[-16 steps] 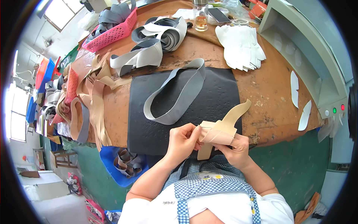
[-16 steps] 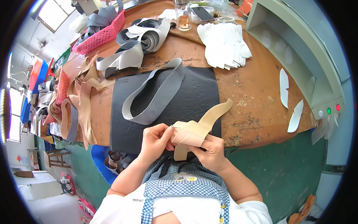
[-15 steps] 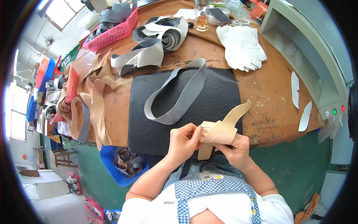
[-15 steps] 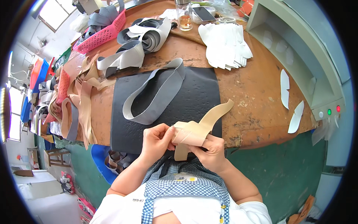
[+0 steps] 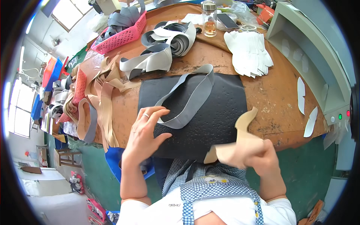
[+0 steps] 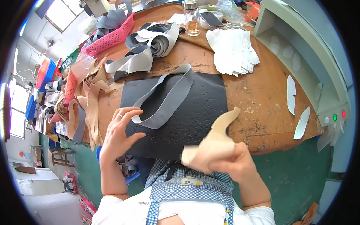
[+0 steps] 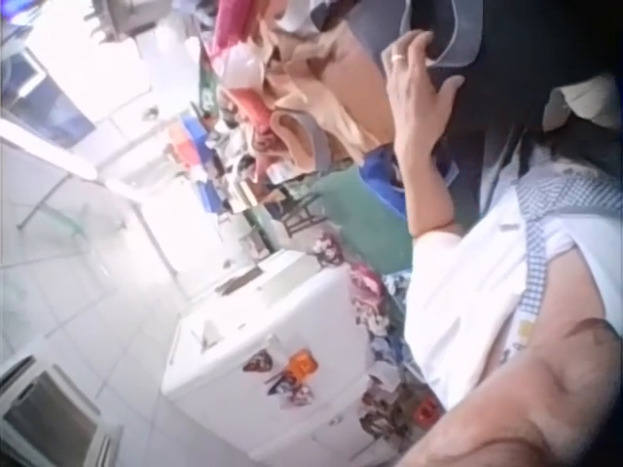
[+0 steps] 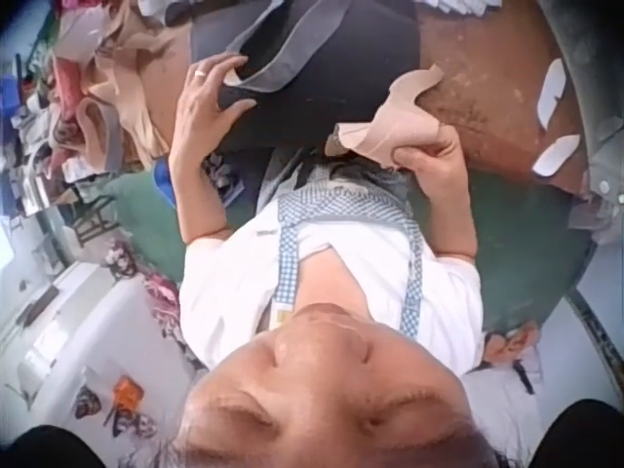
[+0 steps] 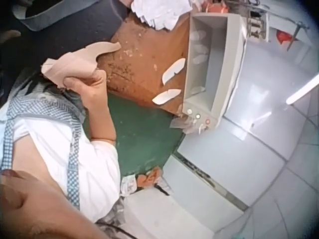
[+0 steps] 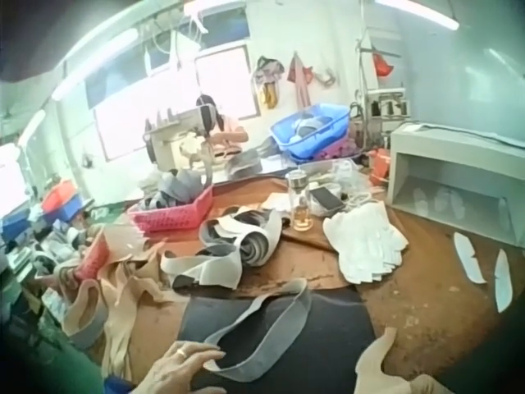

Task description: Assembling and lining shoe upper components at a workbench.

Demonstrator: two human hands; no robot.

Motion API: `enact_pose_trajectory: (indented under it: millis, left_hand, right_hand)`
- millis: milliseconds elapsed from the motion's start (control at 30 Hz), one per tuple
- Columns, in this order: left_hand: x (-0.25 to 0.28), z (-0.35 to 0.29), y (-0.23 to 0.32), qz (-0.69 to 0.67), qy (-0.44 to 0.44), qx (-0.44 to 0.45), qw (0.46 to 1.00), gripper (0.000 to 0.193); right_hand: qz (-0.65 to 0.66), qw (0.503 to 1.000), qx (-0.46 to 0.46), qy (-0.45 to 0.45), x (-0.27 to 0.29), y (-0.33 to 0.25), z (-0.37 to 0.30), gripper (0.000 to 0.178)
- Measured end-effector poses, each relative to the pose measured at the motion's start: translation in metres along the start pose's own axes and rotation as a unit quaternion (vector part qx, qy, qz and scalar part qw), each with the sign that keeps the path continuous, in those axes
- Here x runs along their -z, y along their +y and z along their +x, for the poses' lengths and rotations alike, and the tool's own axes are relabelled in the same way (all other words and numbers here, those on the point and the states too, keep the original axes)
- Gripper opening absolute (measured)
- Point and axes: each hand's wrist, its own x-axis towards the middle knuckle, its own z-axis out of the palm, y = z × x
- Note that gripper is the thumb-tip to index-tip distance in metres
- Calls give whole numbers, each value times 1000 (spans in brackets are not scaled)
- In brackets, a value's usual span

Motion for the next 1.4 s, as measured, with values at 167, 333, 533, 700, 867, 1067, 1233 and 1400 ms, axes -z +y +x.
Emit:
enact_pose_trajectory:
  millis: [167, 333, 533, 700, 867, 1067, 1233, 1400]
  left_hand:
    - [-11, 10, -43, -79, -115, -56, 989, 23]
    - [-34, 30, -19, -57, -109, -44, 991, 19]
    - [-14, 36, -8, -319, -3, 57, 946, 20]
    - [20, 24, 36, -312, -57, -69, 946, 23]
    - [-1, 2, 42, -340, -39, -37, 939, 23]
    - [-32, -22, 26, -448, -3, 116, 886, 20]
    - [-41, -21, 20, -480, 5, 123, 869, 19]
    - [-39, -16, 28, -520, 17, 161, 838, 30]
  right_hand:
    - [177, 965, -142, -130, -19, 2, 16, 24]
    - [272, 942, -195, -25, -29, 81, 72, 13]
    - [297, 941, -160, -32, -39, 82, 83, 15]
    - [319, 940, -111, -39, -61, 63, 97, 19]
    - [143, 901, 237, -333, -67, 28, 122, 37]
    - [278, 950, 27, -143, -54, 76, 93, 37]
    - [282, 947, -37, -147, -37, 95, 86, 31]
    - [300, 943, -38, -139, -38, 94, 84, 32]
